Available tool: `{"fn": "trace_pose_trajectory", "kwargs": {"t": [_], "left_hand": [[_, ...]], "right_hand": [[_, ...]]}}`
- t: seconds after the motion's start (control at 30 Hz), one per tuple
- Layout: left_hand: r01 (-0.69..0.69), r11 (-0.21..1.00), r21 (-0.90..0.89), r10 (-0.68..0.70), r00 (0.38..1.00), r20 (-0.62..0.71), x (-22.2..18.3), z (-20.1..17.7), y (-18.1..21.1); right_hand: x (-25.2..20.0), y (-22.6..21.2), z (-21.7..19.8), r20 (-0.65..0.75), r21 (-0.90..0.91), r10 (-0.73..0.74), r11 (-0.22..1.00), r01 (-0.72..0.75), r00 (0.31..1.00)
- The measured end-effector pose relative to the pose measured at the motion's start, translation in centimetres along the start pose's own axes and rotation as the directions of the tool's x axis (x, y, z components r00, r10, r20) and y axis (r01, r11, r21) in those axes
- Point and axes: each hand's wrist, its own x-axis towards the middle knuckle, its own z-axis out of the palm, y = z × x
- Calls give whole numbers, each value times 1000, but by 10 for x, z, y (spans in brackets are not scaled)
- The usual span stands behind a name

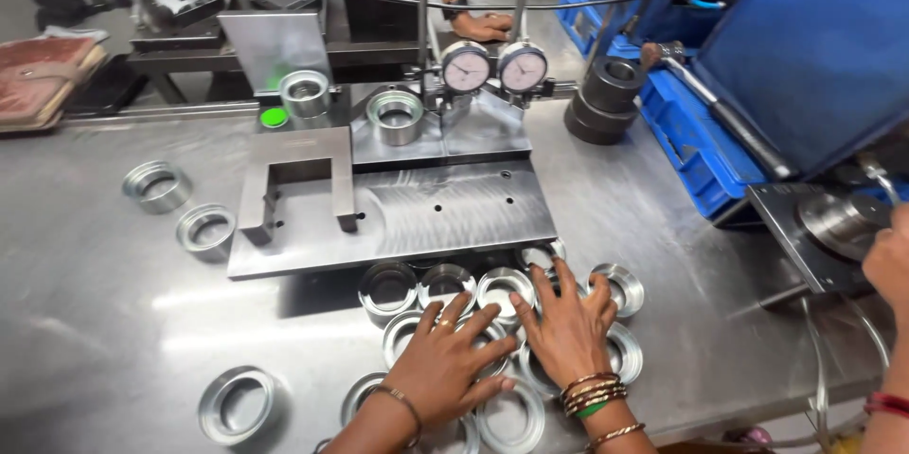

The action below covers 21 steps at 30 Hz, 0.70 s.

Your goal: Inspecting and sorting metal ring components using precision dial gauges and manual checks.

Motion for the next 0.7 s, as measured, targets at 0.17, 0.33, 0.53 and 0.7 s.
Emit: {"fn": "trace_pose_trajectory", "kwargs": {"t": [0.17, 0.33, 0.53, 0.7], "left_hand": [[93, 993, 68, -89, 994, -67, -68, 6, -30], [714, 582, 390, -714, 678, -176, -155, -18, -76], [817, 352, 457, -878, 457, -141, -187, -39, -105], [721, 693, 3, -548, 529, -648, -124, -83, -108]], "right_hand": [[-2, -9, 6, 0, 16, -103, 995, 103, 995], [4, 71, 11, -182, 34, -62, 997, 69, 981], [-7, 133, 5, 124, -135, 53, 990, -36, 991], [-9, 153, 35, 59, 27, 43, 999, -45, 997]]}}
